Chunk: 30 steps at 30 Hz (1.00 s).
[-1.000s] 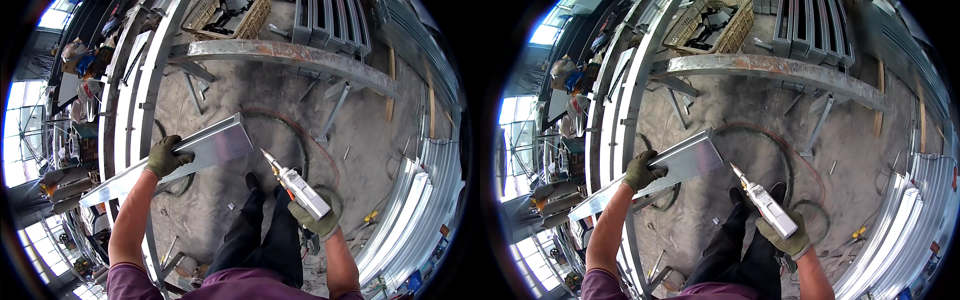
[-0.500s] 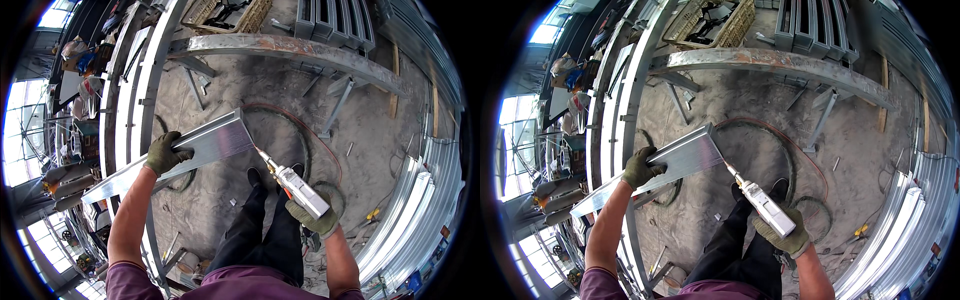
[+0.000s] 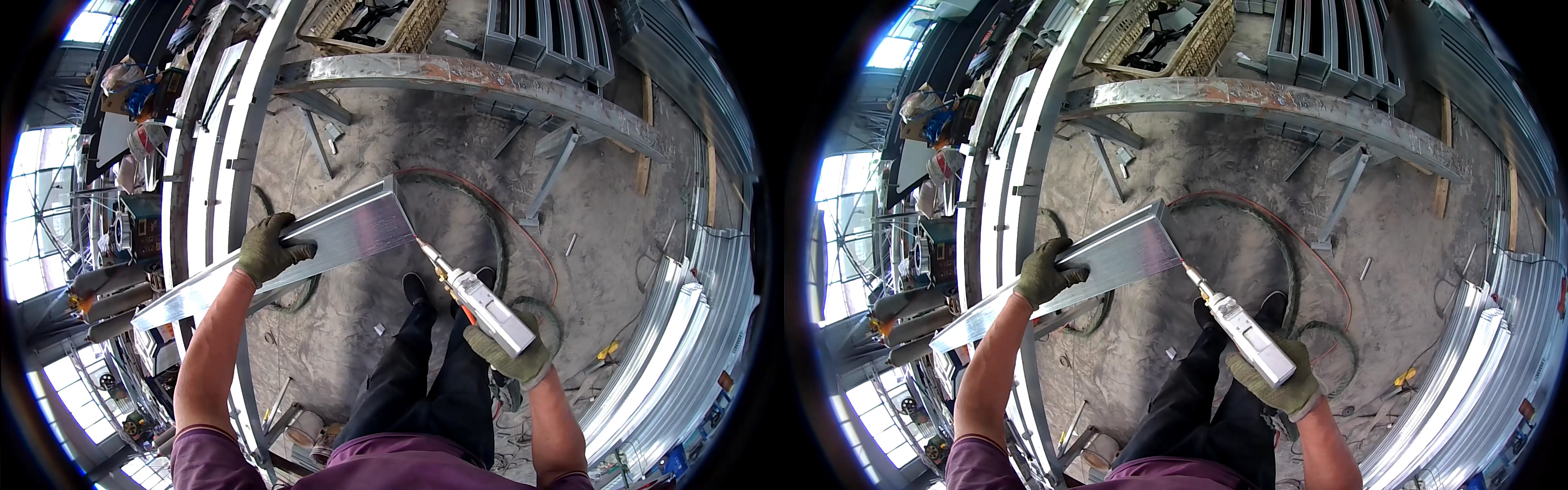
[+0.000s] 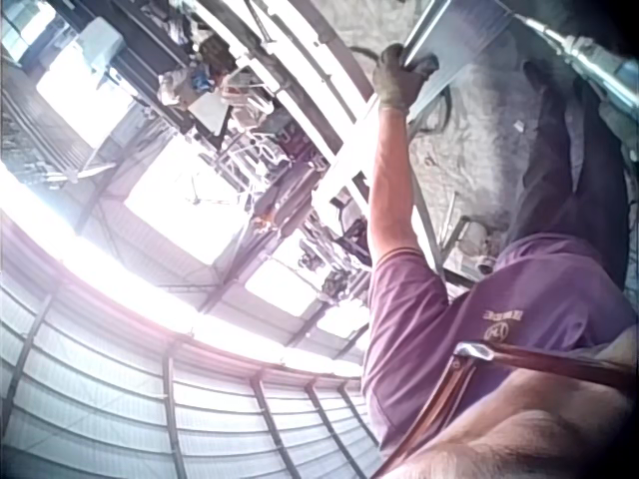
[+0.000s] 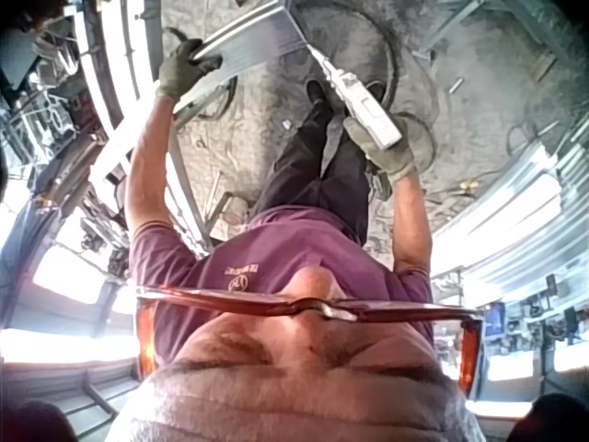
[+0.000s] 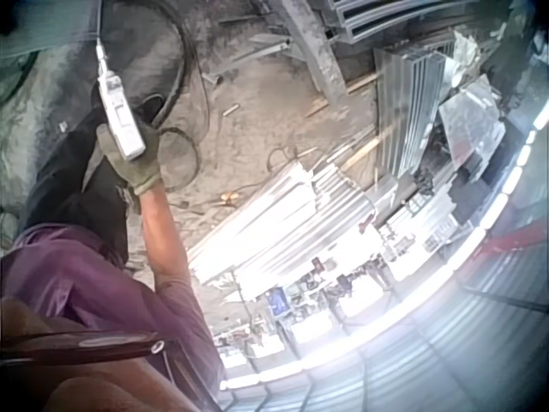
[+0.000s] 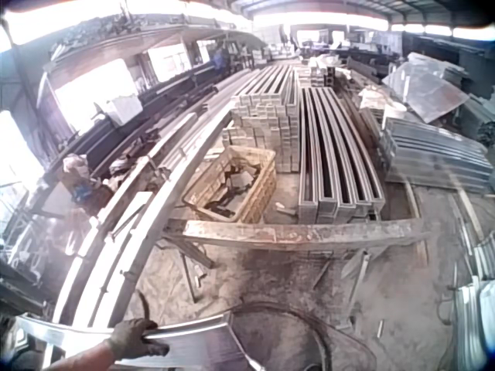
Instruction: The person welds the corners of rectangular metal frames using a handheld welding torch. They position the frames on a workbench, weld each corner, and then move the completed frames to a stack nearby.
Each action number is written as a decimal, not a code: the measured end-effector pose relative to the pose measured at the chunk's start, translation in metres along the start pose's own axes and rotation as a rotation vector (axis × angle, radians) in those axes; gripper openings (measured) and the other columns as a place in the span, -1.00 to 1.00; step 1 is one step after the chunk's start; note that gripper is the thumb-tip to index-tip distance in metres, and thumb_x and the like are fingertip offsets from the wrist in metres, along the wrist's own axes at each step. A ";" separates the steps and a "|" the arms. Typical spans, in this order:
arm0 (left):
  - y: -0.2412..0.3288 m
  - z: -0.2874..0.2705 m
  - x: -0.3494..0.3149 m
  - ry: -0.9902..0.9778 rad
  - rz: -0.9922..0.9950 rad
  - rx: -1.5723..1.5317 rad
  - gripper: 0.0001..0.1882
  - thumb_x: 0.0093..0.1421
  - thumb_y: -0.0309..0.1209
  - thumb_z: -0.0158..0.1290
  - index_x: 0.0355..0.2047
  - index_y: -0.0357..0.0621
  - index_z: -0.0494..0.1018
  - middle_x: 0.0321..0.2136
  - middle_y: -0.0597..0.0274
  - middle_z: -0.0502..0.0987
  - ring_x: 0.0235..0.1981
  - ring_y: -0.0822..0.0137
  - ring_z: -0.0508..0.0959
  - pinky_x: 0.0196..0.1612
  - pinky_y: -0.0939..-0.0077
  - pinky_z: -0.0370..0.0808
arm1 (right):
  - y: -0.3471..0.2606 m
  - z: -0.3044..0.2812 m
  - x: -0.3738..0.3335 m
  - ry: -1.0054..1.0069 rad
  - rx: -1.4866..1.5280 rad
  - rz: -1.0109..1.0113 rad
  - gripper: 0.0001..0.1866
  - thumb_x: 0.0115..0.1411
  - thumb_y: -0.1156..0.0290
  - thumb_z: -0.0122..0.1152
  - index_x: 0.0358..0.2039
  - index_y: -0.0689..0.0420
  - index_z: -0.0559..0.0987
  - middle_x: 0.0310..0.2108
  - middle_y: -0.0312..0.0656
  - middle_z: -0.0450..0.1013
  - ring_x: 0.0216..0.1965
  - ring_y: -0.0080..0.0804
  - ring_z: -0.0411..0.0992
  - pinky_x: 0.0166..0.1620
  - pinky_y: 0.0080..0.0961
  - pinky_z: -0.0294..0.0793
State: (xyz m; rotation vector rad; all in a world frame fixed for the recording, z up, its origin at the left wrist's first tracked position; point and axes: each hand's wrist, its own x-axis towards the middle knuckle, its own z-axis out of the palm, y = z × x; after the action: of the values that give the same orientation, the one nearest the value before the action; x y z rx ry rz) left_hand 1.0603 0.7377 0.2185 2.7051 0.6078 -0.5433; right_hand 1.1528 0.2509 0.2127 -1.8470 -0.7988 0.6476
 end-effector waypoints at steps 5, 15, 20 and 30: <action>-0.002 0.001 0.001 0.016 0.018 0.000 0.06 -0.15 0.38 0.41 0.18 -0.17 0.51 0.03 -0.07 0.64 0.10 -0.09 0.63 0.15 0.11 0.57 | 0.011 0.011 -0.006 0.012 0.161 0.131 -0.67 0.16 0.44 0.55 -0.05 0.16 0.72 -0.17 -0.20 0.73 -0.16 -0.39 0.71 -0.14 -0.47 0.69; -0.002 0.002 0.001 0.016 0.010 0.004 0.06 -0.16 0.38 0.42 0.16 -0.18 0.52 0.01 -0.05 0.64 0.08 -0.08 0.64 0.14 0.11 0.57 | 0.010 0.012 -0.009 0.011 0.728 0.377 -0.65 0.22 0.48 0.47 0.03 0.22 0.68 -0.14 -0.17 0.72 -0.15 -0.43 0.70 -0.13 -0.46 0.71; 0.001 0.001 0.001 0.011 0.001 0.005 0.11 -0.20 0.43 0.39 0.17 -0.19 0.52 0.01 -0.04 0.65 0.09 -0.07 0.64 0.14 0.10 0.58 | 0.012 0.011 -0.008 -0.009 0.651 0.405 -0.62 0.25 0.55 0.41 0.08 0.28 0.64 -0.10 -0.11 0.71 -0.14 -0.42 0.70 -0.13 -0.46 0.72; -0.001 -0.001 0.001 -0.034 -0.010 0.006 0.13 -0.13 0.40 0.40 0.23 -0.22 0.46 0.08 -0.09 0.62 0.15 -0.13 0.60 0.19 0.08 0.55 | 0.007 0.010 -0.006 0.027 0.402 0.282 -0.64 0.18 0.47 0.52 -0.01 0.22 0.69 -0.18 -0.16 0.72 -0.17 -0.41 0.71 -0.15 -0.45 0.70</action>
State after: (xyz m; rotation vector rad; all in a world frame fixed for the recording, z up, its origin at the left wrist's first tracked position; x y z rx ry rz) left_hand 1.0611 0.7397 0.2184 2.6941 0.6125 -0.5938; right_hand 1.1434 0.2499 0.2026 -1.6024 -0.3565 0.8881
